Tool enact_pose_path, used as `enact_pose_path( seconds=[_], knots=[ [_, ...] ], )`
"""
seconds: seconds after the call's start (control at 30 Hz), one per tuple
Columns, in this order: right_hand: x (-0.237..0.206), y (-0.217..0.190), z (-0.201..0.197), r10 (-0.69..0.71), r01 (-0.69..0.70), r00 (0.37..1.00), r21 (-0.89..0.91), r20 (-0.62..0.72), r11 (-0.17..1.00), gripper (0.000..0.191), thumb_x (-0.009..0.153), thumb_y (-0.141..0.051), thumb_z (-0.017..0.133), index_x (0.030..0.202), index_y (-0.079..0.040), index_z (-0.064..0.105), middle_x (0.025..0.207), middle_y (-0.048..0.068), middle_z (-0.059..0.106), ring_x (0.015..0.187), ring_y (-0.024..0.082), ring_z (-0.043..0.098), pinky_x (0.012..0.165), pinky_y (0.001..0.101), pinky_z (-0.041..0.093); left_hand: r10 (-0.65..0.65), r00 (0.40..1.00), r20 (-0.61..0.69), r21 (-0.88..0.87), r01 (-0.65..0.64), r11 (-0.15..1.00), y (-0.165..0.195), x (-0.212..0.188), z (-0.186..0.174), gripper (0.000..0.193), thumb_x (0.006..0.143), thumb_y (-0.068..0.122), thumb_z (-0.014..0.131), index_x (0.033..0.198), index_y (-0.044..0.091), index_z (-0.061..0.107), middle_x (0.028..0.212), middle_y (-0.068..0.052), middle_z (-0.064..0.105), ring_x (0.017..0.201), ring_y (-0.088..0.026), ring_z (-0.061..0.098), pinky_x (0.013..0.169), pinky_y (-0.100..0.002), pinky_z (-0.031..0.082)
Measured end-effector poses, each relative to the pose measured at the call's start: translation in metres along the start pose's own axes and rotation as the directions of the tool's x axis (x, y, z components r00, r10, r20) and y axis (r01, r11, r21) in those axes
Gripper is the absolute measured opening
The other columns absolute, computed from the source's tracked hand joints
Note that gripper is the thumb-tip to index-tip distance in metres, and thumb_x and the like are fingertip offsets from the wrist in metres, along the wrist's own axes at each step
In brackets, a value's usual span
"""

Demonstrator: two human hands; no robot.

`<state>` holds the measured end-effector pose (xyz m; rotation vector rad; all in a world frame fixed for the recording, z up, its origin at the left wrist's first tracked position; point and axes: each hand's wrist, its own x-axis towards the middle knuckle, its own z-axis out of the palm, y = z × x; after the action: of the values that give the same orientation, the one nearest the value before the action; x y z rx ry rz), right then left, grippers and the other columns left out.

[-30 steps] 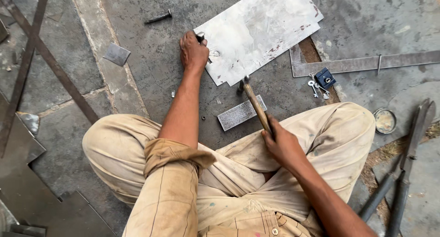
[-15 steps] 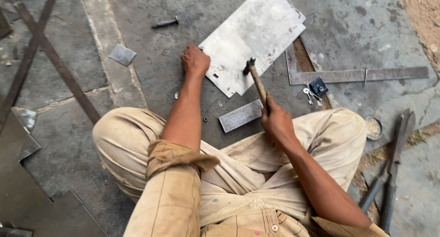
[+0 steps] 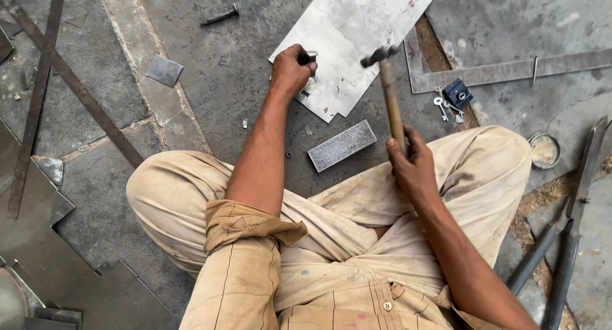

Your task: The person sits on the floor and uses a hammer and a punch to create holes in a rectangular metal sheet. They repeatedly position the punch on the sheet and strike it with the hammer to drive it through the metal.

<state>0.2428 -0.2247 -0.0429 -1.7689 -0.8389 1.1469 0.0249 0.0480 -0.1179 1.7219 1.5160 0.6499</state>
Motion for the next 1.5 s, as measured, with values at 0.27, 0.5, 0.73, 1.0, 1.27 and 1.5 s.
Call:
enact_pose_path(
  seconds=[0.27,0.5,0.73,1.0,1.27,1.5],
  knots=[
    [-0.022,-0.029,-0.008,-0.166,0.166,0.986,0.085,-0.001,0.982,0.056,0.102,-0.029,0.062,0.148,-0.001,0.047,0.064,-0.005,0.052,0.045,0.004,0.047,0.036,0.0233,0.037,-0.065,0.996,0.054,0.121,0.058,0.991,-0.004,-0.015,0.012,0.021,0.082,0.016,0.081,0.099,0.010,0.069,0.100,-0.008,0.078,0.096,-0.020,0.074,0.087,-0.038,0.057],
    [-0.023,-0.025,-0.011,-0.149,0.147,0.989,0.116,0.015,0.982,0.060,0.102,-0.031,0.062,0.151,0.000,0.047,0.062,-0.004,0.050,0.045,0.003,0.044,0.037,0.0224,0.036,-0.096,0.993,0.065,0.169,0.084,0.982,0.016,-0.024,0.005,0.020,0.081,0.013,0.081,0.098,0.013,0.069,0.102,-0.002,0.079,0.100,-0.015,0.073,0.092,-0.036,0.056],
    [-0.026,-0.031,-0.016,-0.178,0.178,0.984,0.097,-0.014,0.979,0.060,0.102,-0.031,0.062,0.151,0.000,0.046,0.064,-0.004,0.052,0.045,0.004,0.047,0.036,0.0225,0.039,-0.090,0.993,0.075,0.176,0.076,0.981,0.020,-0.024,0.003,0.020,0.080,0.012,0.082,0.097,0.013,0.070,0.101,-0.002,0.079,0.099,-0.016,0.074,0.091,-0.037,0.057],
    [-0.034,-0.054,-0.033,-0.369,0.372,0.924,0.007,-0.094,0.928,0.047,0.107,-0.025,0.061,0.146,0.000,0.050,0.074,-0.002,0.057,0.052,0.006,0.055,0.040,0.0226,0.048,-0.025,0.996,0.091,0.206,0.006,0.978,0.017,-0.023,0.003,0.018,0.081,0.010,0.081,0.094,0.011,0.069,0.098,-0.003,0.078,0.097,-0.018,0.074,0.088,-0.037,0.058],
    [-0.031,-0.078,-0.049,-0.766,0.877,0.439,0.039,-0.471,0.478,0.032,0.118,-0.039,0.047,0.121,-0.007,0.054,0.075,0.006,0.054,0.048,0.014,0.048,0.049,0.0292,0.044,0.053,0.998,0.040,0.166,-0.059,0.984,0.005,-0.029,0.007,0.012,0.084,0.004,0.075,0.088,0.010,0.066,0.094,-0.005,0.079,0.091,-0.020,0.077,0.080,-0.040,0.058],
    [-0.004,-0.012,0.043,-0.237,0.336,0.940,-0.558,0.244,0.758,0.015,0.109,-0.021,0.051,0.108,-0.006,0.048,0.061,0.006,0.049,0.050,0.022,0.047,0.046,0.0440,0.042,0.200,0.980,0.014,0.151,-0.200,0.968,-0.008,-0.029,0.006,0.014,0.084,-0.002,0.073,0.093,0.005,0.065,0.093,-0.012,0.077,0.088,-0.028,0.075,0.077,-0.043,0.057]
  ],
)
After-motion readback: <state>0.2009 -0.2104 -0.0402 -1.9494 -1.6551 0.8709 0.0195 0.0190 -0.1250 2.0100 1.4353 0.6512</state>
